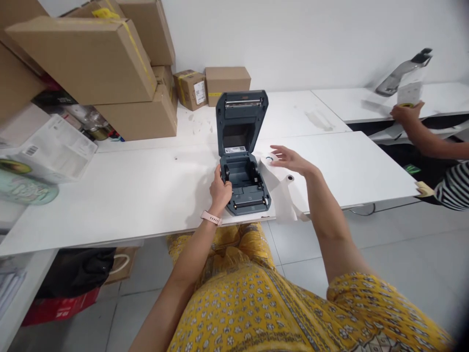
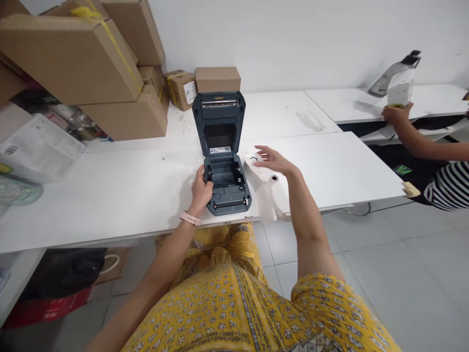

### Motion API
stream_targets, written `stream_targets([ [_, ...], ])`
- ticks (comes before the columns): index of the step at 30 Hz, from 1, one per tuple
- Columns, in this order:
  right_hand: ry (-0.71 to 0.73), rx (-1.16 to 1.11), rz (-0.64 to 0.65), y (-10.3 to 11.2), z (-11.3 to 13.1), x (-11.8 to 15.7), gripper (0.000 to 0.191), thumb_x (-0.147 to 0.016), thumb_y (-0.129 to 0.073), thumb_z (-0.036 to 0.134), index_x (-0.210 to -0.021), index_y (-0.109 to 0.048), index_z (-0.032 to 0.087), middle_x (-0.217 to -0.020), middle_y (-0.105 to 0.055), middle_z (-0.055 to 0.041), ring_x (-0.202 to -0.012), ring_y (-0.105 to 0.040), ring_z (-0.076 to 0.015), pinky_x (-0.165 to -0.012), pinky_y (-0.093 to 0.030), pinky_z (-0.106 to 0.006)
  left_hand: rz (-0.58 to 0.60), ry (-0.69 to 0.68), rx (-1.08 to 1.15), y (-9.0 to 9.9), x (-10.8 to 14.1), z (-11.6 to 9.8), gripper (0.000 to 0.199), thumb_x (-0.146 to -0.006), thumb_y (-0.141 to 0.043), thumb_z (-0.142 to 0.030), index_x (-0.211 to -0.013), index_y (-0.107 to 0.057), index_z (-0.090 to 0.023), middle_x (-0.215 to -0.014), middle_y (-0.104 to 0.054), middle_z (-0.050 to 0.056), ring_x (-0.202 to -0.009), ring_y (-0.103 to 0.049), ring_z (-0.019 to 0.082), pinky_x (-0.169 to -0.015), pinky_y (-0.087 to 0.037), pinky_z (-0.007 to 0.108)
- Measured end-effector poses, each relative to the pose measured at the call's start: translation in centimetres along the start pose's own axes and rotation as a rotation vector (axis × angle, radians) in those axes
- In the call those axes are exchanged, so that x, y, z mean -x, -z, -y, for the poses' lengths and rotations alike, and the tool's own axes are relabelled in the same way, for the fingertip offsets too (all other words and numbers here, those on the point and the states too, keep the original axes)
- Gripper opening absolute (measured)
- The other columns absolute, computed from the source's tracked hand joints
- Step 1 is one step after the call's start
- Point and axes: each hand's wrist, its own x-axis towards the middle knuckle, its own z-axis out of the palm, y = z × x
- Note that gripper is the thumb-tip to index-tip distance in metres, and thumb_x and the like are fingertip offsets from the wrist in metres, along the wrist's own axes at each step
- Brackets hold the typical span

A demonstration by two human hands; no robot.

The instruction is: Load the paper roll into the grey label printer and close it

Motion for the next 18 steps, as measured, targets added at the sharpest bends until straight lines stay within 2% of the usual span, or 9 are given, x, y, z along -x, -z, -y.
stream_targets([
  [3,-0.048,-0.183,-0.195,1.7,-1.4,2.9,0.065,-0.076,-0.081,0.049,-0.135,-0.067,0.025,-0.14,-0.07,-0.0149,-0.13,-0.066,-0.0317,-0.116,-0.047,-0.058,-0.015,-0.003,0.035,-0.1,-0.1,0.1,0.083,-0.078,-0.059,-0.011,-0.158,-0.045,-0.03,-0.142,-0.072,0.007,-0.133,-0.066,0.033,-0.12,-0.043,0.055],
  [5,-0.092,-0.207,-0.227,2.3,-2.5,5.2,0.057,-0.072,-0.083,0.045,-0.124,-0.072,0.024,-0.136,-0.073,-0.0148,-0.129,-0.066,-0.0326,-0.116,-0.046,-0.059,-0.023,-0.003,0.046,-0.2,-0.1,0.1,0.083,-0.077,-0.06,-0.011,-0.157,-0.046,-0.031,-0.143,-0.071,0.007,-0.133,-0.066,0.033,-0.121,-0.042,0.055],
  [9,-0.189,-0.162,0.008,0.7,-3.8,8.4,0.056,-0.067,-0.086,0.043,-0.119,-0.074,0.025,-0.13,-0.076,-0.011,-0.112,-0.072,-0.0294,-0.101,-0.058,-0.053,0.001,0.001,0.02,-0.2,-0.2,0.2,0.083,-0.078,-0.06,-0.013,-0.159,-0.044,-0.028,-0.143,-0.072,0.008,-0.133,-0.066,0.033,-0.12,-0.043,0.054],
  [11,-0.195,-0.149,0.062,-0.6,-3.6,9.1,0.048,-0.071,-0.084,0.047,-0.112,-0.075,0.024,-0.123,-0.078,-0.009,-0.102,-0.073,-0.0274,-0.091,-0.061,-0.047,0.006,0.007,0.006,-0.1,-0.2,0.1,0.083,-0.079,-0.06,-0.014,-0.16,-0.042,-0.027,-0.141,-0.072,0.009,-0.132,-0.067,0.033,-0.119,-0.044,0.054],
  [14,-0.151,-0.254,0.009,-1.8,-1.8,9.2,0.047,-0.071,-0.086,0.053,-0.106,-0.073,0.024,-0.115,-0.079,-0.0082,-0.092,-0.074,-0.0251,-0.078,-0.061,-0.039,0.008,0.012,-0.011,0.0,-0.1,-0.1,0.083,-0.08,-0.058,-0.013,-0.161,-0.042,-0.026,-0.143,-0.071,0.01,-0.132,-0.067,0.034,-0.119,-0.044,0.055],
  [16,-0.106,-0.365,-0.011,-1.7,0.5,9.2,0.053,-0.073,-0.086,0.052,-0.116,-0.071,0.026,-0.116,-0.079,-0.0078,-0.089,-0.074,-0.0238,-0.074,-0.061,-0.037,0.014,0.007,-0.022,0.0,-0.1,-0.3,0.083,-0.081,-0.057,-0.012,-0.161,-0.042,-0.025,-0.146,-0.069,0.011,-0.134,-0.065,0.034,-0.12,-0.044,0.054],
  [18,-0.048,-0.462,0.02,-1.0,3.5,9.2,0.06,-0.079,-0.085,0.048,-0.132,-0.065,0.031,-0.122,-0.078,-0.0074,-0.093,-0.075,-0.0233,-0.075,-0.06,-0.036,0.021,0.001,-0.037,0.1,-0.1,-0.5,0.083,-0.081,-0.056,-0.01,-0.162,-0.041,-0.022,-0.149,-0.066,0.013,-0.138,-0.063,0.035,-0.121,-0.043,0.054],
])
